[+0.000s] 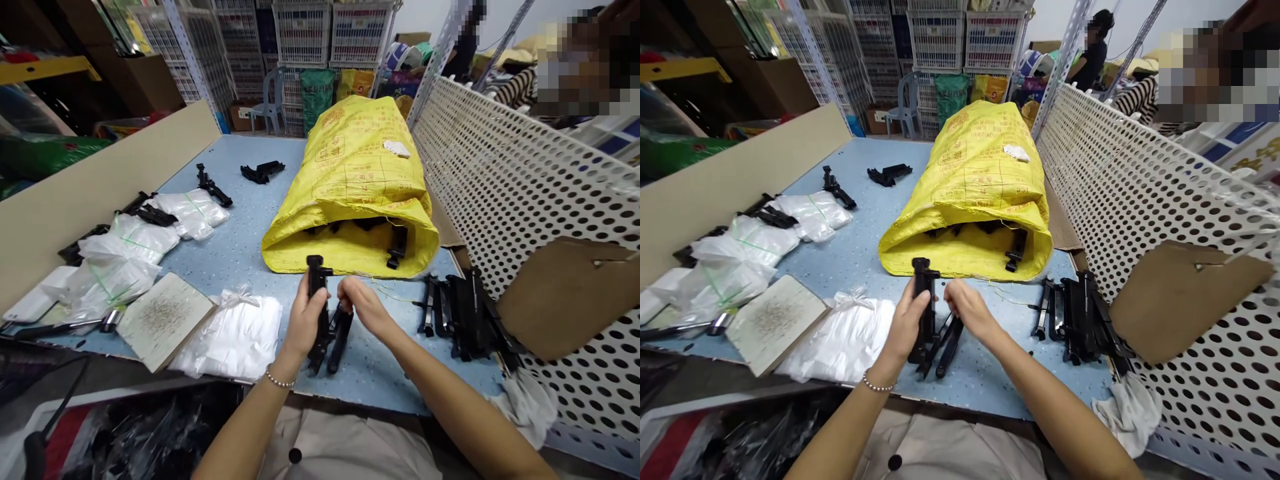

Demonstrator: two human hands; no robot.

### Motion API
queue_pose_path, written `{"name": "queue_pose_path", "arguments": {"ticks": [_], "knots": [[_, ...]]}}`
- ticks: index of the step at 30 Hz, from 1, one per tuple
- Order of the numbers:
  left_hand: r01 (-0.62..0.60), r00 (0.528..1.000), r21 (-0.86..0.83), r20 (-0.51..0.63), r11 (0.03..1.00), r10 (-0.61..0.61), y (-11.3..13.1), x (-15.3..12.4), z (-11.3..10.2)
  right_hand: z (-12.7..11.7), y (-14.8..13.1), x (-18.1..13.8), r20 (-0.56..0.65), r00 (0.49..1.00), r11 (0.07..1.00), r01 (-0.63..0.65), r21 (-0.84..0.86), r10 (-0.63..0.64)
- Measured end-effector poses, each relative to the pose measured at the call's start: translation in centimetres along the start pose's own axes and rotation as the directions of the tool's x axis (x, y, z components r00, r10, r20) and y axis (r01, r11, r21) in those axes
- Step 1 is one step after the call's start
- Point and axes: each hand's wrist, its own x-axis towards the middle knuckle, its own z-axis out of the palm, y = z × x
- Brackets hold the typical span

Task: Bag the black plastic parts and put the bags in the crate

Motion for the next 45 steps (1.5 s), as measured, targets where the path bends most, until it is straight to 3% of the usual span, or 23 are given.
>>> {"name": "queue_pose_path", "arguments": {"ticks": [3, 5, 8, 10, 11, 12, 13, 14, 16, 19, 21, 24, 25, 26, 28, 30, 32, 34, 36, 39, 42, 44, 45], "knots": [[0.011, 1.0, 0.039, -0.016, 0.999, -0.011, 0.5, 0.7, -0.7, 1.5, 0.2, -2.8, 0.126, 0.966, 0.937, 0.249, -0.244, -0.224], [-0.036, 0.999, 0.104, 0.014, 0.994, 0.035, 0.6, 0.9, -0.8, 2.6, 0.5, -4.3, 0.132, 0.952, 0.884, 0.306, -0.354, -0.276], [-0.187, 0.981, 0.286, 0.01, 0.94, 0.192, -0.1, 1.3, -1.2, 2.9, 1.0, -4.3, 0.164, 0.98, 0.946, 0.157, -0.283, -0.113], [-0.202, 0.974, 0.41, -0.008, 0.889, 0.224, -1.3, 1.6, -1.9, 1.3, 1.7, -2.4, 0.158, 0.987, 0.974, -0.004, -0.227, 0.041], [-0.168, 0.98, 0.455, -0.019, 0.875, 0.198, -2.1, 1.7, -2.4, -0.1, 2.2, -1.1, 0.099, 0.989, 0.971, -0.085, -0.223, 0.109], [-0.122, 0.987, 0.486, -0.034, 0.865, 0.158, -3.1, 1.6, -2.8, -1.9, 2.7, 0.5, -0.045, 0.985, 0.954, -0.17, -0.248, 0.164], [-0.08, 0.992, 0.508, -0.047, 0.857, 0.12, -4.1, 1.4, -3.1, -3.8, 3.3, 2.1, -0.269, 0.936, 0.916, -0.299, -0.268, 0.227], [-0.052, 0.994, 0.527, -0.053, 0.848, 0.094, -5.3, 1.0, -3.3, -5.8, 4.0, 3.6, -0.384, 0.89, 0.894, -0.362, -0.265, 0.247], [-0.052, 0.994, 0.57, -0.052, 0.82, 0.1, -7.5, -0.1, -3.2, -9.3, 5.3, 6.1, -0.513, 0.809, 0.863, -0.45, -0.229, 0.285], [-0.112, 0.982, 0.619, -0.053, 0.777, 0.184, -9.3, -1.6, -2.2, -11.7, 6.7, 7.5, -0.572, 0.753, 0.861, -0.486, -0.151, 0.325], [-0.136, 0.969, 0.602, -0.082, 0.787, 0.231, -9.0, -2.0, -1.5, -11.0, 6.7, 6.6, -0.568, 0.757, 0.888, -0.449, -0.096, 0.322], [-0.162, 0.971, 0.429, -0.091, 0.889, 0.221, -6.7, -1.6, -0.4, -7.2, 5.3, 3.0, -0.493, 0.814, 0.94, -0.339, 0.024, 0.306], [-0.154, 0.981, 0.311, -0.069, 0.938, 0.184, -5.8, -1.3, 0.0, -5.5, 4.5, 1.4, -0.437, 0.848, 0.952, -0.294, 0.083, 0.3], [-0.122, 0.991, 0.17, -0.038, 0.978, 0.13, -4.9, -1.1, 0.4, -3.8, 3.7, -0.2, -0.304, 0.91, 0.944, -0.206, 0.258, 0.282], [-0.011, 1.0, -0.101, 0.022, 0.995, 0.013, -3.4, -0.7, 1.3, -0.9, 2.0, -2.9, -0.092, 0.969, 0.894, -0.17, 0.415, 0.227], [0.077, 0.997, -0.236, 0.032, 0.969, -0.071, -2.3, -0.8, 1.9, 0.4, 0.6, -4.3, -0.082, 0.985, 0.948, -0.123, 0.295, 0.154], [0.096, 0.995, -0.236, 0.004, 0.967, -0.098, -1.6, -1.3, 2.1, 0.0, -0.1, -4.3, -0.203, 0.979, 1.0, -0.013, 0.003, 0.013], [0.096, 0.995, -0.19, 0.008, 0.977, -0.096, -1.0, -2.0, 2.1, -1.2, -0.3, -3.3, -0.238, 0.949, 0.95, 0.138, -0.28, -0.208], [0.143, 0.989, -0.177, 0.068, 0.974, -0.133, -0.1, -2.8, 1.9, -2.4, 0.0, -2.0, -0.134, 0.902, 0.838, 0.314, -0.446, -0.409], [0.272, 0.954, -0.196, 0.186, 0.942, -0.237, 1.1, -3.7, 1.7, -3.1, 0.9, -0.5, 0.036, 0.812, 0.656, 0.496, -0.568, -0.582], [0.294, 0.944, -0.185, 0.207, 0.938, -0.256, 1.5, -3.7, 1.6, -2.7, 1.6, 0.5, 0.101, 0.746, 0.55, 0.567, -0.614, -0.658], [0.259, 0.959, -0.181, 0.168, 0.949, -0.229, 1.3, -3.1, 1.6, -2.3, 1.8, 1.1, 0.11, 0.755, 0.557, 0.565, -0.608, -0.646], [0.235, 0.967, -0.186, 0.141, 0.954, -0.211, 1.2, -2.7, 1.5, -2.1, 1.6, 1.3, 0.093, 0.792, 0.602, 0.529, -0.598, -0.603]]}}
